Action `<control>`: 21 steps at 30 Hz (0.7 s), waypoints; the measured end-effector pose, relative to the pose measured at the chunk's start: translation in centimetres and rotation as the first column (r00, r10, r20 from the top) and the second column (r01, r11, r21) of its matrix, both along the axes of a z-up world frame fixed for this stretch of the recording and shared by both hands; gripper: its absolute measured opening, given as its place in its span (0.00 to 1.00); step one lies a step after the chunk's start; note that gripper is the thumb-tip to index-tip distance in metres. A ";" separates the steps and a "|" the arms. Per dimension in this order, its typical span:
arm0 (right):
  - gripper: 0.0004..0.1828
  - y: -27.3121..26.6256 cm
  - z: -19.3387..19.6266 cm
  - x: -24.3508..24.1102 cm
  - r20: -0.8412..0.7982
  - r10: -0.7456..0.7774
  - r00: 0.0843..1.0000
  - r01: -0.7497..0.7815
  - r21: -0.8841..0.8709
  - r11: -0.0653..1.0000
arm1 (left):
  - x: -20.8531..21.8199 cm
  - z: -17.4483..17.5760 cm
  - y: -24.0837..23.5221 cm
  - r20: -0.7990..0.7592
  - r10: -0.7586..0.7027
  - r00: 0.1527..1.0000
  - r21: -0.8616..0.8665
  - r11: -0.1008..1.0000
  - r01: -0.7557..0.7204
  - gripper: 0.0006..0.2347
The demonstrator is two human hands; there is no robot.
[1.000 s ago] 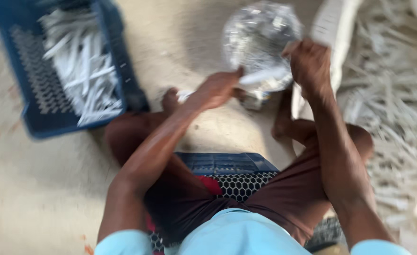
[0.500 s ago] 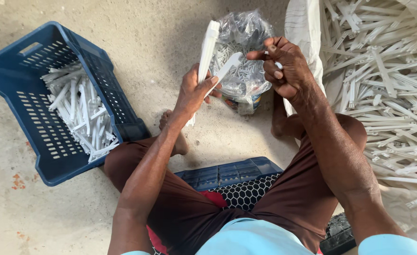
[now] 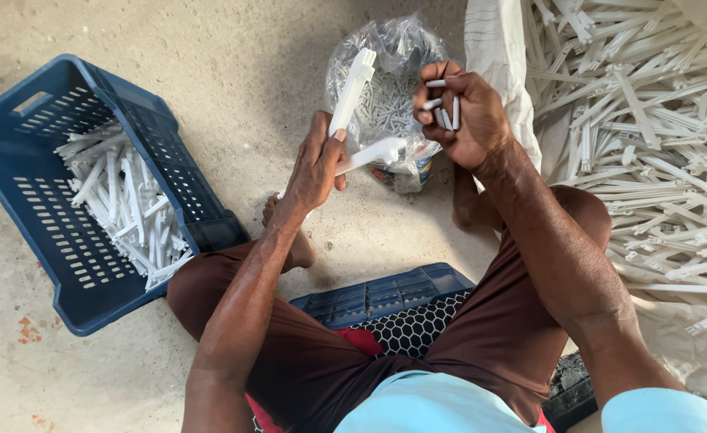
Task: The person sits on the floor and repeatedly picks up white plastic clips and rods. They insert the rod into the clip and place the assembled unit into a blue basket. The person continues this repetitive assembly process throughout the clip.
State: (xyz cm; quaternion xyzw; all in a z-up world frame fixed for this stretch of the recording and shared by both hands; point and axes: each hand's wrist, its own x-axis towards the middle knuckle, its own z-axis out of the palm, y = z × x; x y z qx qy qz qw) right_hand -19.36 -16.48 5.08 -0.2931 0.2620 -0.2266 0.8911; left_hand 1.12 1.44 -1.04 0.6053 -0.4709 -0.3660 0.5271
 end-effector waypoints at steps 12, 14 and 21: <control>0.07 -0.2 -3.3 -0.1 0.004 -0.083 0.997 0.083 -0.054 0.995 | 0.6 2.2 0.2 0.137 0.001 0.991 0.036 0.999 -0.006 0.12; 0.07 -0.1 -2.9 -0.2 0.025 -0.088 0.996 0.089 -0.031 0.996 | 0.7 2.5 0.4 0.174 -0.016 0.985 0.060 0.998 0.006 0.11; 0.07 0.2 -1.7 -0.1 0.059 -0.144 0.988 0.155 -0.451 0.879 | 1.1 3.2 0.6 0.135 -0.130 0.982 0.138 0.984 0.111 0.13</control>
